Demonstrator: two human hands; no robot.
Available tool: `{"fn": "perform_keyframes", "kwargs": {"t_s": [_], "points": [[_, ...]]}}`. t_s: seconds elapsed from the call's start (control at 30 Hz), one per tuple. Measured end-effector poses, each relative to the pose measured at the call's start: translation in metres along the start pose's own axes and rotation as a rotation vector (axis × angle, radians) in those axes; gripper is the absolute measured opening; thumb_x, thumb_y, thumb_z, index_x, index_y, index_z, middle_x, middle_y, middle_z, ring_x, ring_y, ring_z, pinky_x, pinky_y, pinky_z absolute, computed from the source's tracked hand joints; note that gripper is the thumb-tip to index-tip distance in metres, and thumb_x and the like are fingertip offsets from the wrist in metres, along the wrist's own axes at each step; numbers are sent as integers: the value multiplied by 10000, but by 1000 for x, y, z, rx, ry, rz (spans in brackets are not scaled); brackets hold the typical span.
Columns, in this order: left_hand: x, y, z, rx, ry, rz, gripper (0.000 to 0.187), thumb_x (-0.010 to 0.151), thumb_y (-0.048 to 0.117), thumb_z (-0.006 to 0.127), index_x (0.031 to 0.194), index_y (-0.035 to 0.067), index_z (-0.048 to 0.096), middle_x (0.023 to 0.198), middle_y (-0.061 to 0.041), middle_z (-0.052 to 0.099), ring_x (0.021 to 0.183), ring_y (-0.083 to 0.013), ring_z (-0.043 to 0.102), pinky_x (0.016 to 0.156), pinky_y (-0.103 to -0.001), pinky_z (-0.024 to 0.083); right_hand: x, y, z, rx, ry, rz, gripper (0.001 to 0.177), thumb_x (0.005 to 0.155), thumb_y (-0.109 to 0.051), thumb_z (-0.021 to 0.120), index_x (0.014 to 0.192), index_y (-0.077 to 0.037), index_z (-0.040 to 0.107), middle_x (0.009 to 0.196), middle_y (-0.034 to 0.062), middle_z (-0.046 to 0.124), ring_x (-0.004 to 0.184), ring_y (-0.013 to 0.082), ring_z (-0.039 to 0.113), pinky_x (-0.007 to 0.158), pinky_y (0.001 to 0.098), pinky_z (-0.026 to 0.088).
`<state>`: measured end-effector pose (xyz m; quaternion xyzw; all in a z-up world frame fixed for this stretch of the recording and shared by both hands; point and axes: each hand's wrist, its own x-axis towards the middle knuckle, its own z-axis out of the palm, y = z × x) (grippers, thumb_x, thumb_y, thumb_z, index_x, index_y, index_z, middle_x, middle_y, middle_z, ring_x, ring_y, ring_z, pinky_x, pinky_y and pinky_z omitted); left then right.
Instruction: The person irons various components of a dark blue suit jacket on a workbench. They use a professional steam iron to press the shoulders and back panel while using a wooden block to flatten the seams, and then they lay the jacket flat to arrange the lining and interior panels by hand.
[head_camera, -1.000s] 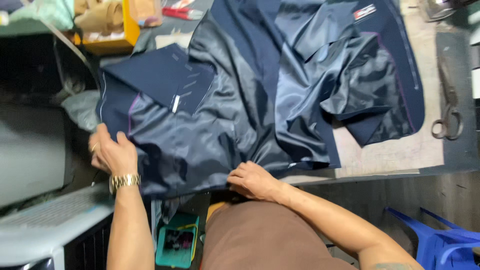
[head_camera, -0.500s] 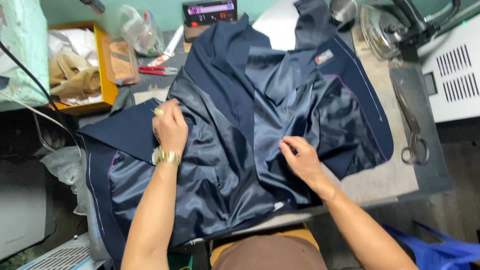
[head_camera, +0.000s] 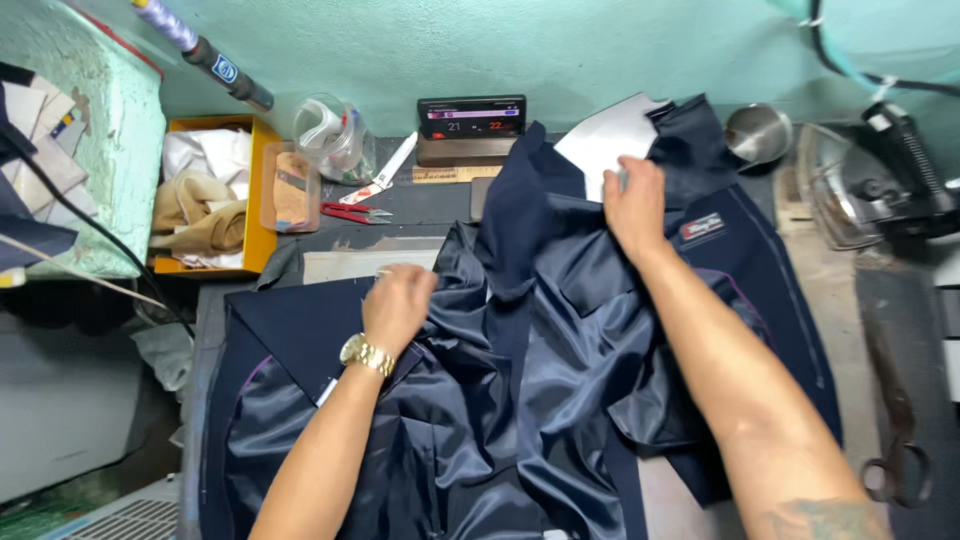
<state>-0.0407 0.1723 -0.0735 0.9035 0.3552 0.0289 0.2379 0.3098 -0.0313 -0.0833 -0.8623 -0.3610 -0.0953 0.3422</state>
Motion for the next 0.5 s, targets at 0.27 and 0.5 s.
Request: {"fn": "perform_keyframes", "kwargs": {"t_s": [0.27,0.5], "points": [[28,51,-28,105,-429,77,609,888,576,630,1320,150,571,1107,-155,699,1059,-404,700,888,-530,549,17,-2,35,56,-363,167,345,962,-260,781,1173,2,707,1012,203,679,1011,412,661,888,515,536],[75,-12,-39,-822,413,-162,112,875,7,687,930,101,712,780,-54,647,778,-137,598,705,-250,470,11,40,34,202,-349,375,172,902,-185,805,1040,-85,789,812,74,711,799,240,694,761,398,539]]}}
